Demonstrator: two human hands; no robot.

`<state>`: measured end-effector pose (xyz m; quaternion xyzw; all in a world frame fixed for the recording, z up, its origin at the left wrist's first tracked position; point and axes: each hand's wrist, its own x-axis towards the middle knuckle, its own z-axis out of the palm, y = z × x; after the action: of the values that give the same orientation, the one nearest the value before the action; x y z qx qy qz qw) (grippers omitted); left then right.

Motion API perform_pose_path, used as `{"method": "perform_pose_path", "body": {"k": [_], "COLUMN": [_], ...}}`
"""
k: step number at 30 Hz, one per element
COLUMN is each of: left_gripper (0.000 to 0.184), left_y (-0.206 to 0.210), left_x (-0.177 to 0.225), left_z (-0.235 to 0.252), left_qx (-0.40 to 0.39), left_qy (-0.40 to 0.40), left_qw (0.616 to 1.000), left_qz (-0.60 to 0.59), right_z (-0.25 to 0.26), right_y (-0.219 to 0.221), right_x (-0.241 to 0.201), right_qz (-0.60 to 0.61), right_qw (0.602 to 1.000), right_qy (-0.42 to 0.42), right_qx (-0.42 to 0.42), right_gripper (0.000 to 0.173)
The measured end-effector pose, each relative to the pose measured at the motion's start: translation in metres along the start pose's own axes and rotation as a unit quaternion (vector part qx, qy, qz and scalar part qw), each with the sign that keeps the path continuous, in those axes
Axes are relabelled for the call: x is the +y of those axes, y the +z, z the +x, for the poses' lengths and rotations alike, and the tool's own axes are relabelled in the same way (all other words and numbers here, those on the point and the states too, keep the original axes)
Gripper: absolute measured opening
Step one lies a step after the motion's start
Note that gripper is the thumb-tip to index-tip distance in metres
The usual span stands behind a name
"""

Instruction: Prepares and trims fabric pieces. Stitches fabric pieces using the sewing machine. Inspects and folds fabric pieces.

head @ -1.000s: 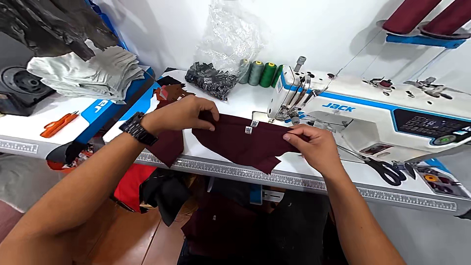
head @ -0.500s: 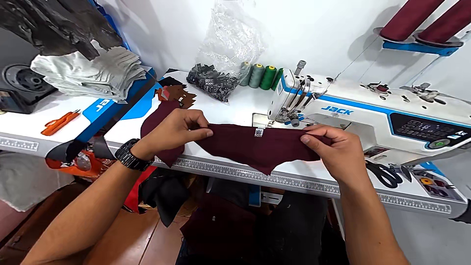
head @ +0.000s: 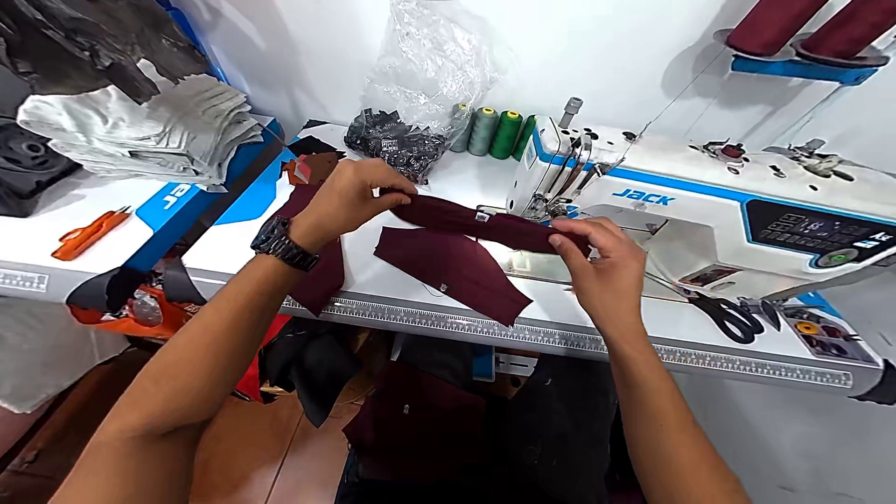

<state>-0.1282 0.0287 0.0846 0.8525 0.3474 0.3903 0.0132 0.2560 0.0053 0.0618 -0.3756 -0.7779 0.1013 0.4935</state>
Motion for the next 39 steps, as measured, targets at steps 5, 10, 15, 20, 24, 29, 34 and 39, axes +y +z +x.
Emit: {"method": "perform_pose_path", "body": {"k": [5, 10, 15, 20, 24, 29, 34, 39], "left_gripper": [0.01, 0.019, 0.016, 0.015, 0.013, 0.019, 0.031, 0.046], "left_y": [0.026, 0.044, 0.034, 0.042, 0.029, 0.001, -0.031, -0.016], "left_x": [-0.021, -0.026, -0.015, 0.017, 0.009, 0.022, 0.068, 0.013], "left_z": [-0.046, -0.078, -0.081, -0.094, -0.093, -0.103, -0.137, -0.184], "left_qx": [-0.083, -0.178, -0.21, -0.175, -0.183, -0.077, 0.055, -0.058], "left_qy": [-0.019, -0.029, -0.05, -0.11, -0.171, -0.193, -0.314, -0.376], "left_qw": [0.994, 0.979, 0.973, 0.963, 0.945, 0.955, 0.933, 0.904], "left_qz": [0.064, 0.094, 0.078, 0.174, 0.212, 0.21, 0.165, 0.197], "right_z": [-0.053, -0.108, -0.096, -0.067, -0.061, -0.101, -0.118, -0.067], "right_y": [0.029, 0.065, 0.053, 0.062, 0.059, 0.022, 0.019, 0.09], "right_x": [-0.001, 0.019, 0.028, 0.035, 0.032, 0.03, 0.026, 0.008], "right_qz": [-0.118, -0.126, -0.095, -0.152, -0.144, -0.107, -0.093, -0.111], "right_qw": [0.987, 0.981, 0.98, 0.974, 0.981, 0.991, 0.991, 0.983], "right_qy": [-0.07, -0.089, -0.075, -0.062, -0.039, 0.041, 0.086, -0.004], "right_qx": [-0.084, -0.119, -0.16, -0.159, -0.124, -0.062, -0.045, -0.146], "right_gripper": [0.015, 0.019, 0.019, 0.019, 0.018, 0.02, 0.022, 0.032]}}
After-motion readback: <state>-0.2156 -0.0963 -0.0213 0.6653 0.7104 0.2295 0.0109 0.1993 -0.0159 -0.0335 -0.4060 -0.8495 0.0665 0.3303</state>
